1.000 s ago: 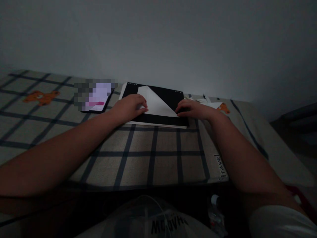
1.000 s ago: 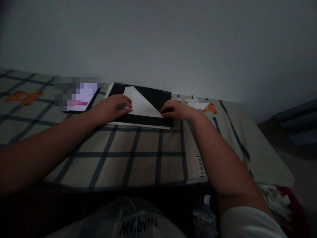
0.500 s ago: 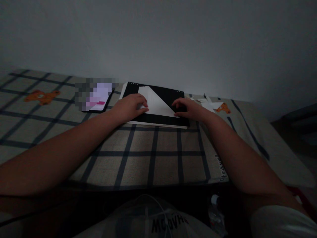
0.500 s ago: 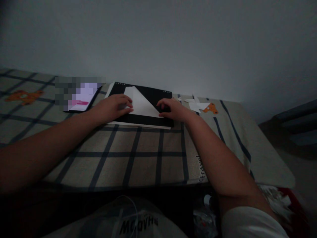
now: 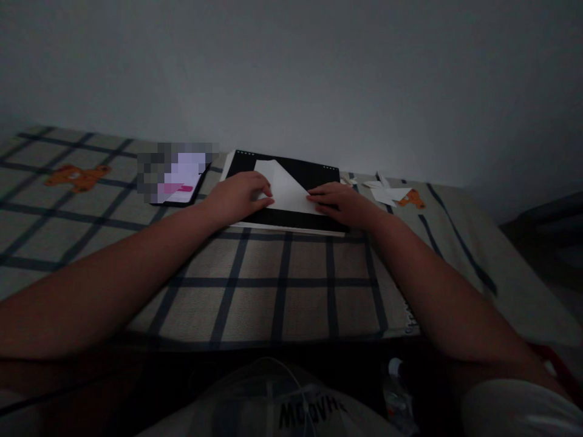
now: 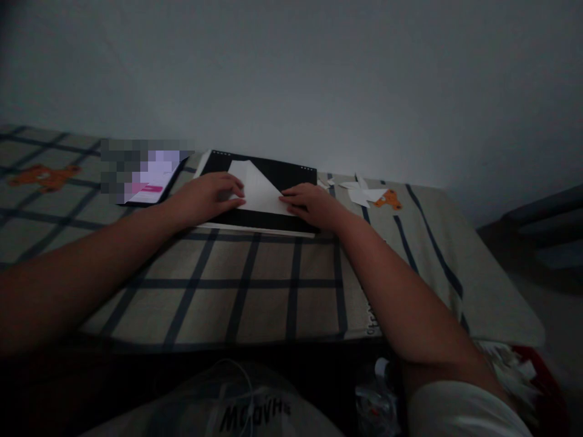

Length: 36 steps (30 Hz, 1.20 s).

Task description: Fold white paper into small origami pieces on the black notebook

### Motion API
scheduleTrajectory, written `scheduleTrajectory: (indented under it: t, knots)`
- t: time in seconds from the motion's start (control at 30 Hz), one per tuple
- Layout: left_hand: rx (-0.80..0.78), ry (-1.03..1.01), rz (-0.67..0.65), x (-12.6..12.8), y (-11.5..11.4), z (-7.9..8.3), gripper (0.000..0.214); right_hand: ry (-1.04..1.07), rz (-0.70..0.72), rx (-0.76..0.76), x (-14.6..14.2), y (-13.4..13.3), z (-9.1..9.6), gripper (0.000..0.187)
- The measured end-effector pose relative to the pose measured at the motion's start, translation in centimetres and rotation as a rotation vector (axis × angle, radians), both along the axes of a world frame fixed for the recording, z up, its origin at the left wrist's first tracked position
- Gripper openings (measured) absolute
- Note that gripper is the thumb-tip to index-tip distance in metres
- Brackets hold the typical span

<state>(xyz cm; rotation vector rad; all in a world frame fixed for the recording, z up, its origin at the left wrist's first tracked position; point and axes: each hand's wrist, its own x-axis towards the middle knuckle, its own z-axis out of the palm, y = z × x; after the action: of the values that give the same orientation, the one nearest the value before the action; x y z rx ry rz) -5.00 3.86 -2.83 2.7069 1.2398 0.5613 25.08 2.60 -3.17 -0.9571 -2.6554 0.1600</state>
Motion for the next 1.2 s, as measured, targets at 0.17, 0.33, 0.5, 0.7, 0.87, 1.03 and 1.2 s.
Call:
scheduleTrajectory:
  t: [0.17, 0.33, 0.5, 0.7, 0.87, 1.03, 1.2]
  knots:
    - [-0.003, 0.004, 0.006, 0.0, 0.1, 0.0, 0.029, 0.034, 0.017, -0.026, 0.2, 0.1, 0.1, 0.038]
    - [-0.003, 0.006, 0.01, 0.1, -0.1, 0.2, 0.029, 0.033, 0.023, -0.03, 0.2, 0.2, 0.0, 0.038]
    - [-0.004, 0.021, 0.019, 0.1, -0.1, 0.2, 0.029, 0.043, 0.005, -0.056, 0.2, 0.2, -0.1, 0.039]
    - [0.004, 0.017, 0.012, 0.2, -0.4, 0.3, 0.029, 0.025, -0.004, -0.051, 0.2, 0.2, 0.0, 0.038]
    - [0.017, 0.003, 0.022, 0.4, -0.6, 0.3, 0.027, 0.029, -0.003, -0.056, 0.3, 0.4, -0.3, 0.039]
    - [0.021, 0.003, 0.04, 0.3, -0.4, 0.0, 0.027, 0.015, -0.002, -0.01, -0.1, -0.1, -0.1, 0.039]
    - [0.009, -0.001, 0.04, 0.2, -0.4, 0.1, 0.028, -0.072, 0.012, 0.102, -1.2, -1.1, 0.4, 0.042]
